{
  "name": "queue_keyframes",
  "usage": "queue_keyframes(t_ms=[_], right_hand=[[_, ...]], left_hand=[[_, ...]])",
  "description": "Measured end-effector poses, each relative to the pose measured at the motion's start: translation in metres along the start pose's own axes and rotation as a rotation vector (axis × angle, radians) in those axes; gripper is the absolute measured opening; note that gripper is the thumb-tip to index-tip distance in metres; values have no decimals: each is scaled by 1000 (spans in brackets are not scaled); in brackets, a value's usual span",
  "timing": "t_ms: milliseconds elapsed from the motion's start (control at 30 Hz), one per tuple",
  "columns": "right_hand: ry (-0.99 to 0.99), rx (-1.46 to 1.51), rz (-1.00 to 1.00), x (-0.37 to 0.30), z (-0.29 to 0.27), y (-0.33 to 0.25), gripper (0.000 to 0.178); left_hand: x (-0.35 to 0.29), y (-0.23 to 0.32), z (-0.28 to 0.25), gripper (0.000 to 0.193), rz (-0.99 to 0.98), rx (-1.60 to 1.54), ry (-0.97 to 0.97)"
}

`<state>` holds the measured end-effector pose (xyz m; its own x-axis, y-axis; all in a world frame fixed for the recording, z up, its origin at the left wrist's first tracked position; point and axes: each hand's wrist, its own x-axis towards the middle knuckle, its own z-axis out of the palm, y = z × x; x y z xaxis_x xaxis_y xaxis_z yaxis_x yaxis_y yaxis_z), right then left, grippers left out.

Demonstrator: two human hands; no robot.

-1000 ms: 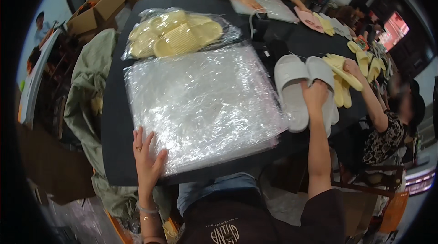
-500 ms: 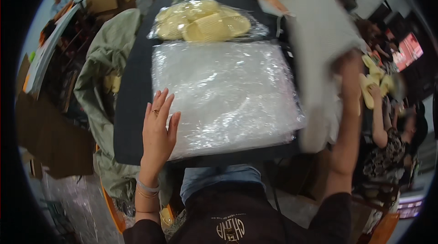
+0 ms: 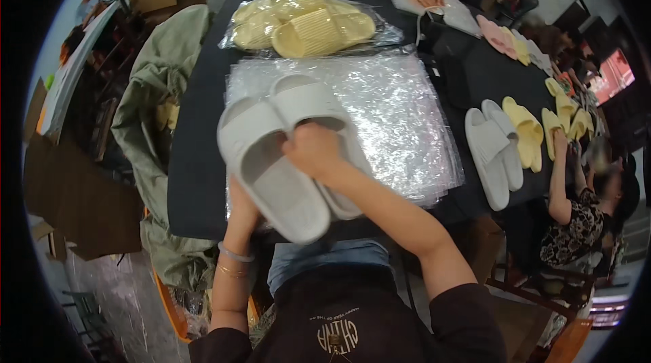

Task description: The person repeatedly picks up pairs of yellow and white plastic slippers from a large sack and the table, places them on bubble wrap, and wraps them. The wrapped pairs are then set aside on the table. Other people are visible in the background performing similar tasks.

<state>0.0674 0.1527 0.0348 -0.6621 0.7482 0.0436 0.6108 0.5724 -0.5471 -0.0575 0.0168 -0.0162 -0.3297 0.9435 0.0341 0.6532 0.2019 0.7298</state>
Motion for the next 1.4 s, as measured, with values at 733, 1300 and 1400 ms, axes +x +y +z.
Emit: queue_keyframes(t_ms=[733, 1300, 1400], right_hand=[[418, -225, 260, -13, -56, 144, 48], [457, -264, 250, -11, -53, 139, 47], [461, -244, 231, -12, -50, 141, 46]], left_hand=[[36, 38, -43, 54, 185, 286, 176], [168, -13, -49, 22, 132, 284, 713], [168, -26, -44, 19, 86, 249, 751]])
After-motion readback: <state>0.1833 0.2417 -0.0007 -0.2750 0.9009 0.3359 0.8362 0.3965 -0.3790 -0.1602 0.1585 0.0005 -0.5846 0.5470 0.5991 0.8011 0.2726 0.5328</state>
